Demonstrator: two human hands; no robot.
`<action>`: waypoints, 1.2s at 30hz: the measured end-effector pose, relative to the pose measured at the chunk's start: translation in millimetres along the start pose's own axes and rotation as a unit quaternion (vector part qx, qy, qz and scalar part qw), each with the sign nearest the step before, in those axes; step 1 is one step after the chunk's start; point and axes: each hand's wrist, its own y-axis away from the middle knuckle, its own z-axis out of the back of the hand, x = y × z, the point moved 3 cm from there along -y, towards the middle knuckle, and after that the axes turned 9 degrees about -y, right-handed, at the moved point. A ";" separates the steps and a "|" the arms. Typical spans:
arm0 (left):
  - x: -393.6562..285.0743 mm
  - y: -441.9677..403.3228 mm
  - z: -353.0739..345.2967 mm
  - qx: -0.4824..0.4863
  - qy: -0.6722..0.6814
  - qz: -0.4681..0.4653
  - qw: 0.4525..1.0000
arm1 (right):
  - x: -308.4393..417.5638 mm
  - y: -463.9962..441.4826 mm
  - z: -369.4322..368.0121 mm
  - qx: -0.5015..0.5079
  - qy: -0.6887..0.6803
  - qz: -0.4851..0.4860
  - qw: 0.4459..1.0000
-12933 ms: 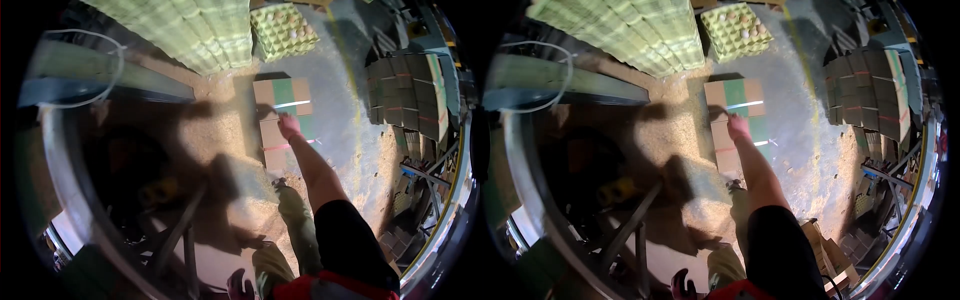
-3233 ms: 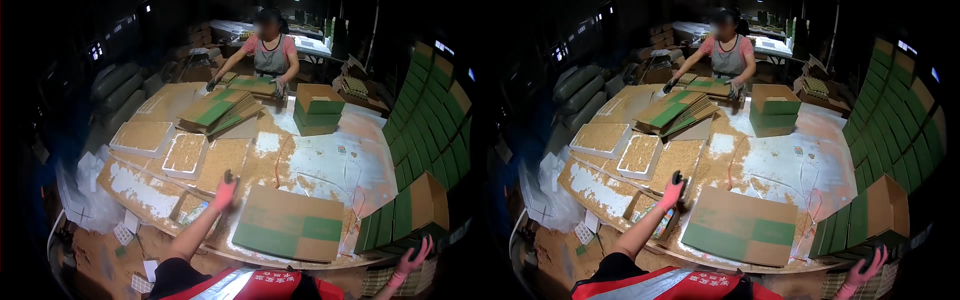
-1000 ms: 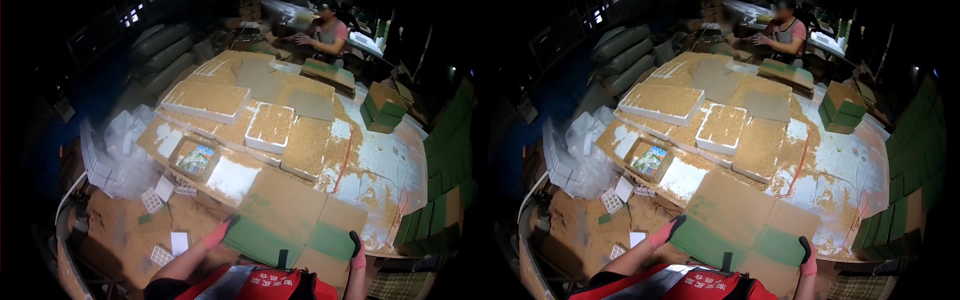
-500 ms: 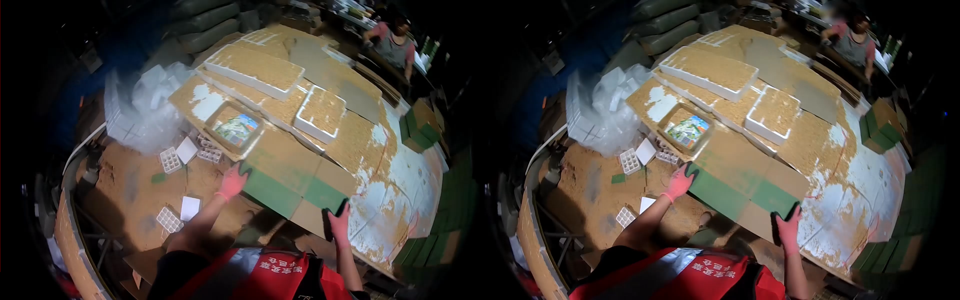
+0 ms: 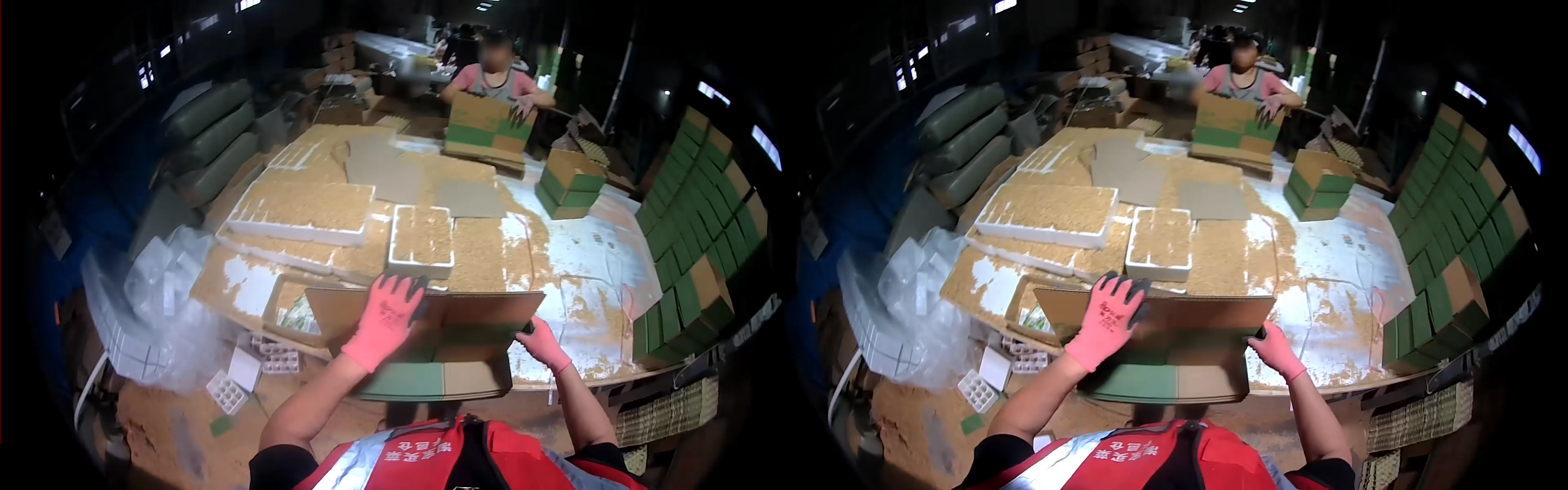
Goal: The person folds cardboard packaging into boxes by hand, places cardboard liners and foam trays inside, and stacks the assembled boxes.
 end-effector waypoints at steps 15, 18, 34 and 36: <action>-88.8 0.2 100.8 0.177 -0.011 -0.309 0.934 | 211.1 -96.8 -32.7 0.129 0.298 0.462 0.825; -33.0 14.4 101.4 0.238 -0.056 -0.195 0.950 | 160.8 -131.3 -26.5 0.080 0.494 0.337 0.798; -58.9 36.6 -73.9 0.268 0.014 -0.021 0.963 | 130.5 -39.3 -48.6 -0.032 0.087 0.290 0.953; -34.5 22.1 -53.9 0.266 -0.002 -0.146 0.953 | 122.3 -53.7 -79.7 -0.050 0.149 0.247 0.956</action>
